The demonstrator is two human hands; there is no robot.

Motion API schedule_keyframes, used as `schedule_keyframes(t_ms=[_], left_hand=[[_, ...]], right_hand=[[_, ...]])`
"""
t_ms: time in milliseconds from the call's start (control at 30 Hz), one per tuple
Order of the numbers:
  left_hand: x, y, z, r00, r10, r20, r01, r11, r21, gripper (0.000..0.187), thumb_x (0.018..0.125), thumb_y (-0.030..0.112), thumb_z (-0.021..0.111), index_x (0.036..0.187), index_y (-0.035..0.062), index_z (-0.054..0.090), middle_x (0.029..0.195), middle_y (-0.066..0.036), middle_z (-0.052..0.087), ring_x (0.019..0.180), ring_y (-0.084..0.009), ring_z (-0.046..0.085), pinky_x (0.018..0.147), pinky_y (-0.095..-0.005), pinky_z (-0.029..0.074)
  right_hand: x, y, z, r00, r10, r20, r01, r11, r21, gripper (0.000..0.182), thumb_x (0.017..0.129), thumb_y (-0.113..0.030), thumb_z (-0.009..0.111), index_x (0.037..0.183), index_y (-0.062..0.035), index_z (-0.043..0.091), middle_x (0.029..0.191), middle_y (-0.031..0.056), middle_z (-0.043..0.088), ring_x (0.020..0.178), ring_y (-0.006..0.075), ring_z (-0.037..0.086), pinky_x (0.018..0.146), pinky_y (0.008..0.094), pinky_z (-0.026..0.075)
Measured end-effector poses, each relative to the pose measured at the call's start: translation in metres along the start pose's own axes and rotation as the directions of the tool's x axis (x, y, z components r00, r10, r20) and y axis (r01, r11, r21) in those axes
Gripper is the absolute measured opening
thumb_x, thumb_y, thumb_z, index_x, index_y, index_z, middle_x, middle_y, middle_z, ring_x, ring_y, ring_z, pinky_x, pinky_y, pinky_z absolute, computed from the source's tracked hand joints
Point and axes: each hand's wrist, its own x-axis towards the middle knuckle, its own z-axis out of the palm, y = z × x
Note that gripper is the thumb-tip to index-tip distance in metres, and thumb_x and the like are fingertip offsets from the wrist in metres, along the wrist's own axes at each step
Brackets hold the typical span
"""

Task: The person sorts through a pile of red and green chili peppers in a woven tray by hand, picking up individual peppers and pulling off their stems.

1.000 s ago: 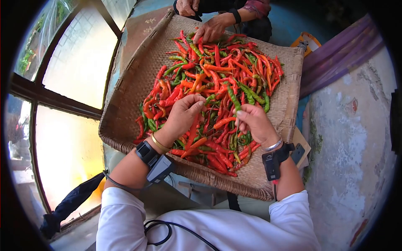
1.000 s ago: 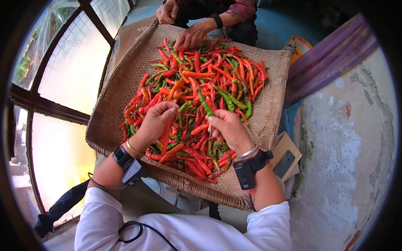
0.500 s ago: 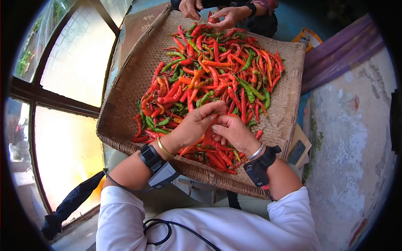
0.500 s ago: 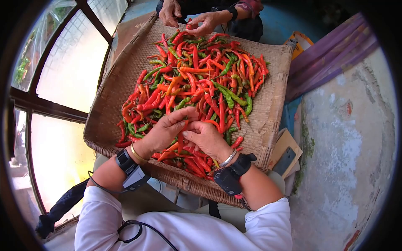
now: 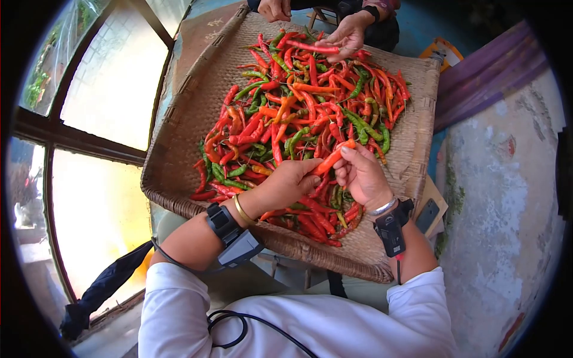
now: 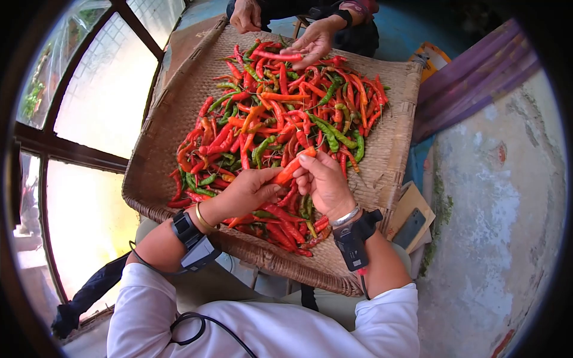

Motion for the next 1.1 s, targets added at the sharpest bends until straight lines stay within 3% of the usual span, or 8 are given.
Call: schedule_keyframes(t_ms=[167, 233, 333, 700, 900, 933, 1000, 1100], left_hand=[[0.000, -0.010, -0.014, 0.990, 0.123, -0.074, -0.092, 0.939, 0.330, 0.018, 0.082, 0.009, 0.050, 0.096, 0.0009, 0.057, 0.067, -0.013, 0.058, 0.064, -0.0234, 0.060, 0.060, -0.0331, 0.047], [-0.003, -0.001, -0.028, 0.974, 0.198, -0.107, -0.077, 0.742, 0.666, 0.016, 0.079, 0.010, 0.053, 0.092, 0.0017, 0.059, 0.071, -0.014, 0.061, 0.067, -0.0263, 0.060, 0.061, -0.0343, 0.047], [-0.008, -0.004, -0.055, 0.946, 0.185, -0.267, 0.140, 0.509, 0.849, 0.015, 0.077, 0.017, 0.055, 0.087, 0.0062, 0.059, 0.078, -0.013, 0.059, 0.072, -0.0293, 0.058, 0.063, -0.0385, 0.047], [-0.015, -0.018, -0.082, 0.922, 0.091, -0.376, 0.362, 0.141, 0.922, 0.006, 0.070, 0.010, 0.056, 0.072, 0.0054, 0.060, 0.070, -0.012, 0.060, 0.066, -0.0279, 0.060, 0.058, -0.0375, 0.048], [-0.019, 0.007, -0.063, 0.978, -0.004, -0.209, 0.119, 0.833, 0.540, 0.021, 0.079, 0.020, 0.058, 0.075, -0.0003, 0.056, 0.066, -0.012, 0.058, 0.060, -0.0243, 0.058, 0.056, -0.0333, 0.048], [-0.020, 0.008, -0.058, 0.978, -0.004, -0.208, 0.118, 0.834, 0.540, 0.021, 0.079, 0.020, 0.058, 0.075, -0.0003, 0.056, 0.066, -0.012, 0.058, 0.060, -0.0243, 0.058, 0.056, -0.0333, 0.048], [-0.020, 0.016, -0.042, 0.935, -0.321, -0.151, 0.323, 0.946, -0.016, 0.020, 0.085, 0.019, 0.054, 0.084, -0.0006, 0.054, 0.070, -0.006, 0.059, 0.059, -0.0127, 0.057, 0.054, -0.0248, 0.048], [-0.020, 0.014, -0.028, 0.952, -0.298, -0.069, 0.269, 0.923, -0.276, 0.016, 0.088, 0.017, 0.052, 0.093, 0.0012, 0.054, 0.075, -0.002, 0.058, 0.063, -0.0062, 0.056, 0.057, -0.0191, 0.048]], right_hand=[[0.009, -0.039, -0.024, 0.989, -0.150, -0.009, 0.149, 0.970, 0.192, 0.016, 0.083, -0.022, 0.056, 0.089, -0.0072, 0.054, 0.072, 0.0045, 0.061, 0.061, 0.0102, 0.056, 0.051, 0.0241, 0.045], [0.005, -0.052, -0.016, 0.944, -0.200, -0.260, 0.281, 0.902, 0.327, 0.018, 0.084, -0.023, 0.055, 0.093, -0.0070, 0.054, 0.081, 0.0073, 0.063, 0.070, 0.0120, 0.059, 0.056, 0.0237, 0.045], [0.007, -0.034, -0.027, 0.975, -0.055, -0.216, 0.104, 0.969, 0.223, 0.019, 0.086, -0.022, 0.053, 0.097, -0.0062, 0.054, 0.086, 0.0092, 0.064, 0.071, 0.0130, 0.060, 0.058, 0.0240, 0.046], [-0.001, -0.010, -0.007, 0.997, 0.044, 0.066, -0.039, 0.996, -0.080, 0.024, 0.088, -0.020, 0.049, 0.105, -0.0029, 0.050, 0.076, 0.0047, 0.060, 0.059, 0.0074, 0.056, 0.049, 0.0190, 0.045], [-0.009, -0.002, 0.016, 0.997, 0.015, 0.081, 0.033, 0.831, -0.556, 0.026, 0.086, -0.015, 0.051, 0.108, -0.0004, 0.051, 0.079, 0.0013, 0.059, 0.066, 0.0051, 0.054, 0.058, 0.0184, 0.044], [-0.009, 0.002, 0.019, 0.997, 0.015, 0.080, 0.032, 0.831, -0.556, 0.026, 0.086, -0.015, 0.051, 0.108, -0.0004, 0.051, 0.079, 0.0013, 0.059, 0.066, 0.0051, 0.054, 0.058, 0.0184, 0.044], [-0.009, 0.013, 0.021, 0.976, 0.039, 0.215, 0.130, 0.687, -0.715, 0.028, 0.085, -0.012, 0.052, 0.110, 0.0011, 0.050, 0.080, 0.0010, 0.058, 0.066, 0.0055, 0.054, 0.060, 0.0193, 0.045], [-0.009, 0.027, 0.021, 0.967, -0.040, 0.253, 0.207, 0.707, -0.677, 0.028, 0.082, -0.013, 0.057, 0.106, 0.0021, 0.053, 0.082, 0.0035, 0.060, 0.070, 0.0084, 0.057, 0.063, 0.0228, 0.048]])
